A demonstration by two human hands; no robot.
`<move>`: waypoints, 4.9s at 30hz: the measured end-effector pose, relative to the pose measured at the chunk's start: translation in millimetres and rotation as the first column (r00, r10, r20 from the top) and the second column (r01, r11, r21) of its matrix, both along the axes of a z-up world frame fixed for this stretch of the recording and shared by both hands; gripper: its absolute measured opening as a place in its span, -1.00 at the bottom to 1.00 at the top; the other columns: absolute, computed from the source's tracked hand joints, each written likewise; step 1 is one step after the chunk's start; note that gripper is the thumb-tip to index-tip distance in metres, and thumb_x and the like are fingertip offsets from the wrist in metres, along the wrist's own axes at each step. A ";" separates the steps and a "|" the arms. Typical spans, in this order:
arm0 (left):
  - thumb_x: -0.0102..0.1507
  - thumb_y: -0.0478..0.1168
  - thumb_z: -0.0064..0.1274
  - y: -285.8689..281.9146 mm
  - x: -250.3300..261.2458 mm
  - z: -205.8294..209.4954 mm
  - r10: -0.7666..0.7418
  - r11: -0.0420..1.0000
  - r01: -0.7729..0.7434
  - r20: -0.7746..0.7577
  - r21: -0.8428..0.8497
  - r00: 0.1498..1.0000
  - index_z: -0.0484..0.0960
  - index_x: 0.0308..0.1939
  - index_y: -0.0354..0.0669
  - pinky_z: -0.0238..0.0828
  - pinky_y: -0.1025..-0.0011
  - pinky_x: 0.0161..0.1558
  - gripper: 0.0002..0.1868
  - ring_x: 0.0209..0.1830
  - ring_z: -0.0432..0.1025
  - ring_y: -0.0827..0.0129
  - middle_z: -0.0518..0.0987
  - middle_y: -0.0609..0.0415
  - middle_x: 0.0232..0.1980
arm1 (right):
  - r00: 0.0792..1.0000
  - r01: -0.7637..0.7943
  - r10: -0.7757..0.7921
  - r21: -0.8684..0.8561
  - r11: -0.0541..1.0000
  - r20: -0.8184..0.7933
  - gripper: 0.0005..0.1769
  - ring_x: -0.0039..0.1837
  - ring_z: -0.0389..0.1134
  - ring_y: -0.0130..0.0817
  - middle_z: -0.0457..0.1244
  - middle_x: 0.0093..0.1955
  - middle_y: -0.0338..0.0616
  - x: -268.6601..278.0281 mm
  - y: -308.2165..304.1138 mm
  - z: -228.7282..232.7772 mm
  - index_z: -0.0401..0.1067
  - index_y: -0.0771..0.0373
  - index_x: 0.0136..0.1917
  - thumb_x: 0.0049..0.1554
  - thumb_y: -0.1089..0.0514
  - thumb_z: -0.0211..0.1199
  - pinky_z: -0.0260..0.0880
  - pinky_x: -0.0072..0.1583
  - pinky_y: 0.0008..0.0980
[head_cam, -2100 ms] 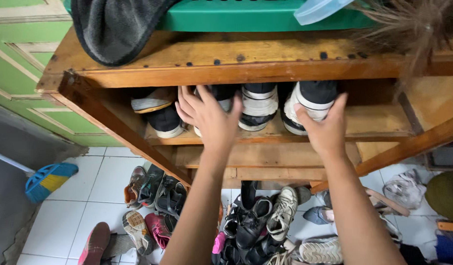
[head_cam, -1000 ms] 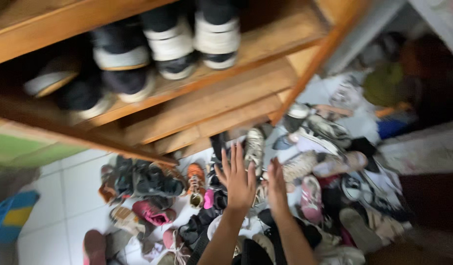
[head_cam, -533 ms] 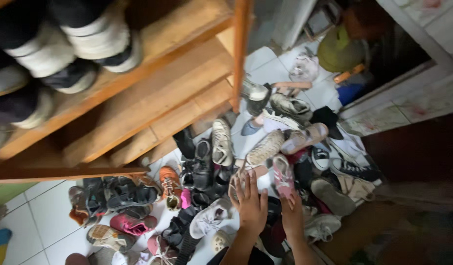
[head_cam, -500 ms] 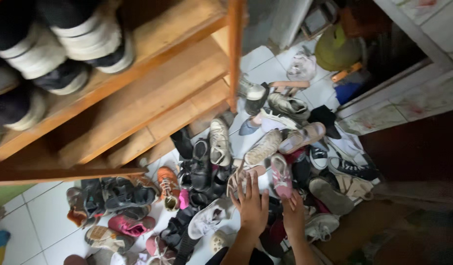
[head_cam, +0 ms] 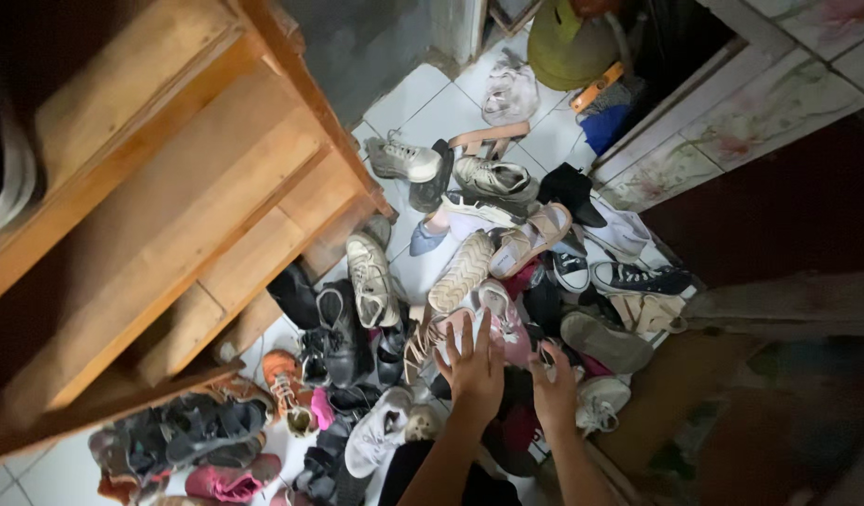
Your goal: The person cleans various shoes using a feather duster and places them on a wooden shoe rack. They pick up shoes from the floor, dust them, and arrange them on the shelves.
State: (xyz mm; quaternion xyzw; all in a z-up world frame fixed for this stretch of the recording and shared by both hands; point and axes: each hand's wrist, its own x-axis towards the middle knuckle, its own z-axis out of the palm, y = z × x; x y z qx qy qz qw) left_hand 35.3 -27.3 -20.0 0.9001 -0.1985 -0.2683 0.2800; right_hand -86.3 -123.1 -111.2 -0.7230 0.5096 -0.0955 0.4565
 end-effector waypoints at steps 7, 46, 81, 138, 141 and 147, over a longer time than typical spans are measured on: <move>0.38 0.09 -0.29 15.1 58.8 -72.8 0.026 1.000 -0.025 0.118 -0.013 0.993 0.23 0.45 0.25 -0.38 -0.16 0.40 -0.47 0.54 -0.17 -0.12 0.08 -0.10 0.54 | 0.988 -0.148 0.152 -0.138 0.979 0.018 -0.56 0.18 0.34 -0.01 0.34 0.09 0.09 80.7 6.5 -47.6 0.47 0.27 0.15 0.08 -0.02 0.31 0.31 0.21 -0.19; 0.16 -0.14 0.17 57.5 -13.1 -343.7 0.391 0.850 -0.526 -0.707 0.031 0.590 0.16 0.31 -0.33 0.42 0.07 -0.10 -0.25 -0.14 0.49 -0.03 0.63 -0.25 -0.12 | 0.579 -0.809 0.722 -0.161 0.565 -0.379 -0.72 0.11 0.33 -0.08 0.33 0.07 -0.11 32.1 46.0 -168.1 0.52 0.15 -0.06 -0.10 0.15 0.28 0.32 0.14 -0.10; 0.29 -0.32 0.06 417.0 -106.7 -245.1 -0.122 -0.439 -0.874 -0.977 0.210 -0.173 0.56 -0.06 -0.39 0.55 0.55 -0.16 -0.80 -0.21 0.51 0.38 0.62 -0.02 -0.15 | 0.910 -0.355 0.404 0.672 0.650 0.091 -0.08 0.35 0.28 -0.19 0.23 0.29 0.08 -8.2 359.1 -121.2 0.06 0.22 0.48 0.02 -0.17 0.36 0.30 0.27 -0.31; 0.33 0.21 -0.25 634.9 -119.5 -294.8 0.492 -0.120 -0.993 -0.869 -0.001 -0.058 0.27 0.44 0.22 0.42 0.28 -0.20 -0.40 -0.18 0.42 0.23 0.51 -0.07 0.14 | 0.842 -0.396 0.512 0.448 0.802 -0.172 -0.13 0.33 0.27 -0.06 0.22 0.31 0.20 15.0 519.7 -258.5 0.19 0.26 0.42 -0.03 -0.15 0.37 0.28 0.24 -0.22; 0.34 0.15 -0.27 645.5 -115.8 -336.0 0.492 -0.099 -0.995 -0.870 -0.012 -0.038 0.29 0.38 0.12 0.51 0.22 -0.25 -0.44 -0.19 0.47 0.25 0.50 0.00 0.11 | 0.720 -0.523 0.644 0.408 0.748 -0.259 -0.14 0.27 0.34 -0.04 0.24 0.31 0.21 14.3 524.7 -312.7 0.28 0.20 0.42 -0.05 -0.21 0.33 0.34 0.21 -0.23; 0.31 0.11 -0.21 601.2 -85.1 -443.4 0.566 0.058 -0.995 -0.823 0.077 -0.031 0.48 0.20 -0.07 0.42 0.25 -0.26 -0.50 -0.20 0.43 0.27 0.56 -0.01 -0.03 | 0.732 -0.612 0.621 0.130 0.780 -0.278 0.00 0.29 0.24 0.00 0.23 0.25 0.29 29.5 490.3 -420.3 0.15 0.46 0.37 -0.07 -0.20 0.49 0.20 0.27 -0.25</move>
